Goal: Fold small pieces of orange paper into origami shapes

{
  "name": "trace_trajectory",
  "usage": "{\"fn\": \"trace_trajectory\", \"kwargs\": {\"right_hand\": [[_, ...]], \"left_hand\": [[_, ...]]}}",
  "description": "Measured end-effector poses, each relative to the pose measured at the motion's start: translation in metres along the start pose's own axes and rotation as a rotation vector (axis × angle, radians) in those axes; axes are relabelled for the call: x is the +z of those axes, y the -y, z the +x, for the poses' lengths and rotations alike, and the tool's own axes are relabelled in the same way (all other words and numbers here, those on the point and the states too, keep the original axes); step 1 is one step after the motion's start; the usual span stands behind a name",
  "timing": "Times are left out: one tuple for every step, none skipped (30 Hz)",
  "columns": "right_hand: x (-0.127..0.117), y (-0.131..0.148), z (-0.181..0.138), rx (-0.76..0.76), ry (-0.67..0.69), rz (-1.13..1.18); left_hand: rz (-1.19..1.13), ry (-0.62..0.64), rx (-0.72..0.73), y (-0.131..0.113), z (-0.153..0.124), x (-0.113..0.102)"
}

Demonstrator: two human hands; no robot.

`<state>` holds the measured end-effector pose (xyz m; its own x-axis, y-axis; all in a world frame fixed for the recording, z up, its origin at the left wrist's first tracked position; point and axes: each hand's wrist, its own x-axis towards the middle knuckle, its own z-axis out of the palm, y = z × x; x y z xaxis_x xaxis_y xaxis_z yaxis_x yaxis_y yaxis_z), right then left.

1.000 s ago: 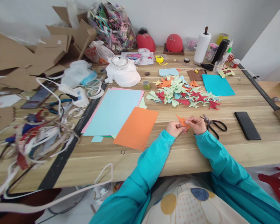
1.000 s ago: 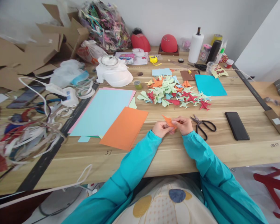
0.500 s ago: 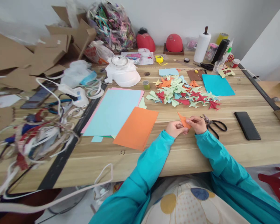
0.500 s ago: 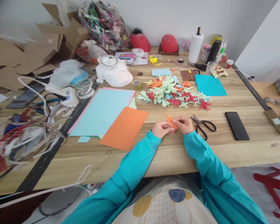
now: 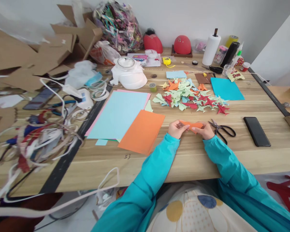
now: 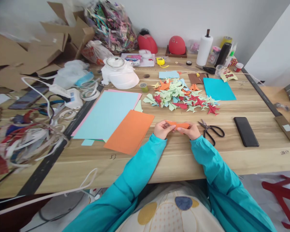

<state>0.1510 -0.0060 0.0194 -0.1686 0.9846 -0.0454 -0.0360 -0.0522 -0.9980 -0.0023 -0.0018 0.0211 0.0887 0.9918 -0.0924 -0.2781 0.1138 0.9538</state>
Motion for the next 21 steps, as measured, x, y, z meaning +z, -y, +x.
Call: {"fn": "trace_trajectory", "kwargs": {"right_hand": [[0.0022, 0.0017, -0.0011, -0.017, 0.028, -0.010], [0.0044, 0.0033, -0.0022, -0.039, 0.050, -0.020], [0.0062, 0.0047, -0.0032, -0.058, 0.062, -0.032], [0.0076, 0.0057, -0.0040, -0.073, 0.069, -0.040], [0.0087, 0.0064, -0.0047, -0.080, 0.071, -0.047], [0.0092, 0.0066, -0.0052, -0.081, 0.068, -0.050], [0.0095, 0.0065, -0.0056, -0.077, 0.064, -0.048], [0.0096, 0.0060, -0.0059, -0.071, 0.059, -0.043], [0.0095, 0.0053, -0.0062, -0.063, 0.057, -0.038], [0.0095, 0.0046, -0.0063, -0.056, 0.057, -0.036], [0.0094, 0.0038, -0.0065, -0.051, 0.060, -0.039], [0.0093, 0.0032, -0.0065, -0.050, 0.064, -0.045], [0.0093, 0.0027, -0.0064, -0.051, 0.067, -0.054], [0.0093, 0.0024, -0.0063, -0.057, 0.065, -0.061], [0.0092, 0.0022, -0.0061, -0.065, 0.062, -0.064], [0.0091, 0.0021, -0.0059, -0.072, 0.055, -0.061], [0.0091, 0.0021, -0.0056, -0.077, 0.053, -0.058], [0.0090, 0.0022, -0.0053, -0.080, 0.051, -0.055], [0.0090, 0.0023, -0.0051, -0.079, 0.048, -0.053], [0.0091, 0.0025, -0.0048, -0.072, 0.044, -0.050], [0.0094, 0.0028, -0.0045, -0.061, 0.037, -0.047]], "left_hand": [[-0.006, -0.012, -0.003, -0.0006, -0.0002, 0.0005], [-0.010, -0.018, -0.006, -0.0010, -0.0003, 0.0010], [-0.012, -0.019, -0.012, -0.0010, -0.0005, 0.0013], [-0.012, -0.016, -0.017, -0.0008, -0.0005, 0.0016], [-0.011, -0.012, -0.024, -0.0003, -0.0006, 0.0018], [-0.010, -0.007, -0.031, 0.0003, -0.0005, 0.0020], [-0.011, -0.002, -0.040, 0.0010, -0.0005, 0.0022], [-0.014, 0.000, -0.048, 0.0017, -0.0004, 0.0024], [-0.019, 0.002, -0.058, 0.0023, -0.0004, 0.0025], [-0.023, 0.004, -0.067, 0.0027, -0.0004, 0.0027], [-0.026, 0.007, -0.073, 0.0029, -0.0006, 0.0028], [-0.026, 0.016, -0.075, 0.0029, -0.0008, 0.0028], [-0.026, 0.026, -0.072, 0.0028, -0.0010, 0.0028], [-0.027, 0.036, -0.066, 0.0025, -0.0012, 0.0028], [-0.030, 0.043, -0.060, 0.0022, -0.0013, 0.0027], [-0.034, 0.045, -0.053, 0.0018, -0.0013, 0.0026], [-0.039, 0.043, -0.048, 0.0014, -0.0013, 0.0026], [-0.044, 0.039, -0.045, 0.0009, -0.0012, 0.0025], [-0.046, 0.034, -0.041, 0.0002, -0.0011, 0.0025], [-0.046, 0.030, -0.037, -0.0005, -0.0011, 0.0025], [-0.047, 0.025, -0.032, -0.0014, -0.0010, 0.0026]]}}
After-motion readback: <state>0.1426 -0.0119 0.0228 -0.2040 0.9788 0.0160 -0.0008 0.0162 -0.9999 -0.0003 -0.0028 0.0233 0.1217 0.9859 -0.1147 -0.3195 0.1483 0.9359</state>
